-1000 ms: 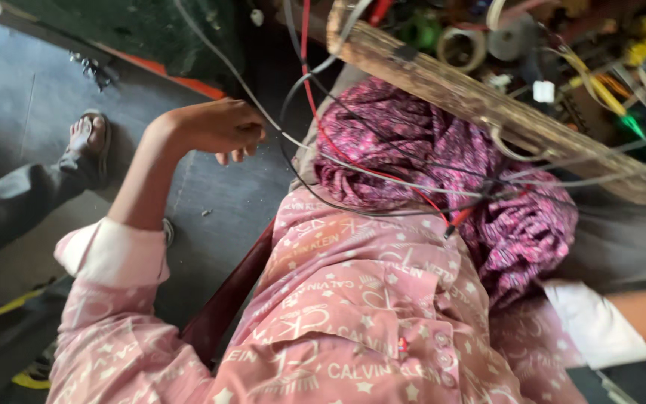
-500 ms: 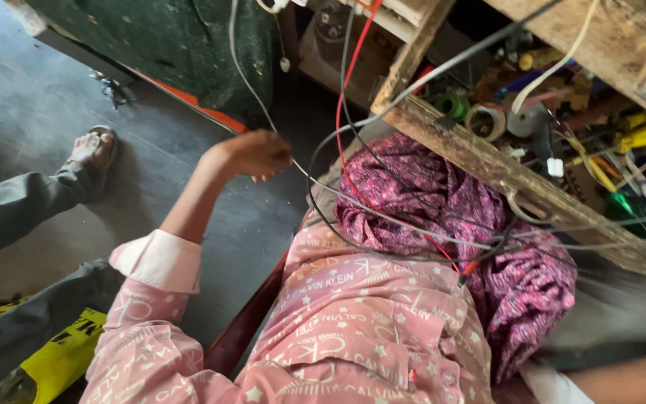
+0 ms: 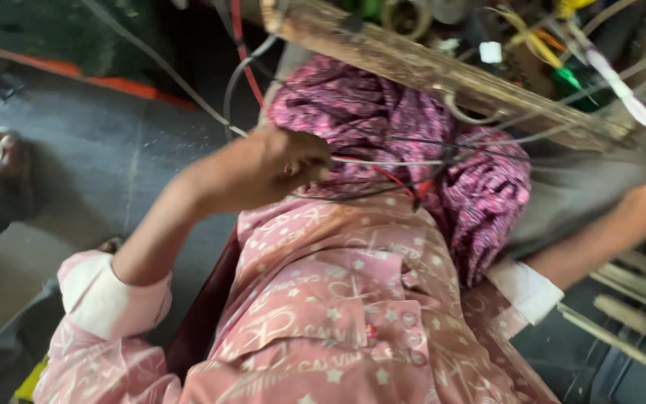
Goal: The person cleans a circuit board with a toothbrush, then uses a soldering iron and multimeter probes to work on the board and connected wires. The person handles the board, wires, and tools throughout the clip.
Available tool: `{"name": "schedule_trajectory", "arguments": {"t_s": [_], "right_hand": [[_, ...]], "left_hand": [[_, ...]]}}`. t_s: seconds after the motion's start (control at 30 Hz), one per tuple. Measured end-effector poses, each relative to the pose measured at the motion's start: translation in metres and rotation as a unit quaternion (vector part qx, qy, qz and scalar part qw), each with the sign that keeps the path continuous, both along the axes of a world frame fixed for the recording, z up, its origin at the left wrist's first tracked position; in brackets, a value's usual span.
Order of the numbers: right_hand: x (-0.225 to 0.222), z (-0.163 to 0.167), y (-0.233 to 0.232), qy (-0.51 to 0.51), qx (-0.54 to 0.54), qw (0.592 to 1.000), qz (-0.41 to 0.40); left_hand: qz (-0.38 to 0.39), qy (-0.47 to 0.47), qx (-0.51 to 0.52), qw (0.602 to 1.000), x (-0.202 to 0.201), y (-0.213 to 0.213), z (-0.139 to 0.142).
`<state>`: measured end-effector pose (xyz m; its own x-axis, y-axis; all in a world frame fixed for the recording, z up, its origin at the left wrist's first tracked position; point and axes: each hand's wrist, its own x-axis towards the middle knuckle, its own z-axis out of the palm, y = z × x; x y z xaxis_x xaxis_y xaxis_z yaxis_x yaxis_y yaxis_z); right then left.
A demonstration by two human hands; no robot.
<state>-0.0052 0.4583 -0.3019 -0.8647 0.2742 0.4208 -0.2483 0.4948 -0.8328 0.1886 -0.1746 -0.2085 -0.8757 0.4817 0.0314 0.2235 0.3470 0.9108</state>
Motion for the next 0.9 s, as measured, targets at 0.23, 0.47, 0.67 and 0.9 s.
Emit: {"name": "schedule_trajectory", "arguments": {"t_s": [0.23, 0.47, 0.67, 0.9], "right_hand": [[0.002, 0.005, -0.021, 0.037, -0.032, 0.999, 0.012], [0.015, 0.015, -0.043, 0.039, 0.033, 0.998, 0.044], [0.023, 0.009, -0.043, 0.027, 0.035, 0.998, 0.038], [0.013, -0.019, -0.023, 0.022, -0.001, 1.000, 0.003]], "left_hand": [[0.027, 0.135, 0.050, 0.989, -0.017, 0.085, 0.004], [0.067, 0.038, -0.002, 0.997, -0.039, 0.124, 0.002], [0.034, -0.017, -0.019, 0.999, -0.042, 0.110, 0.011], [-0.158, -0.147, -0.103, 0.971, -0.006, 0.003, 0.058]]}}
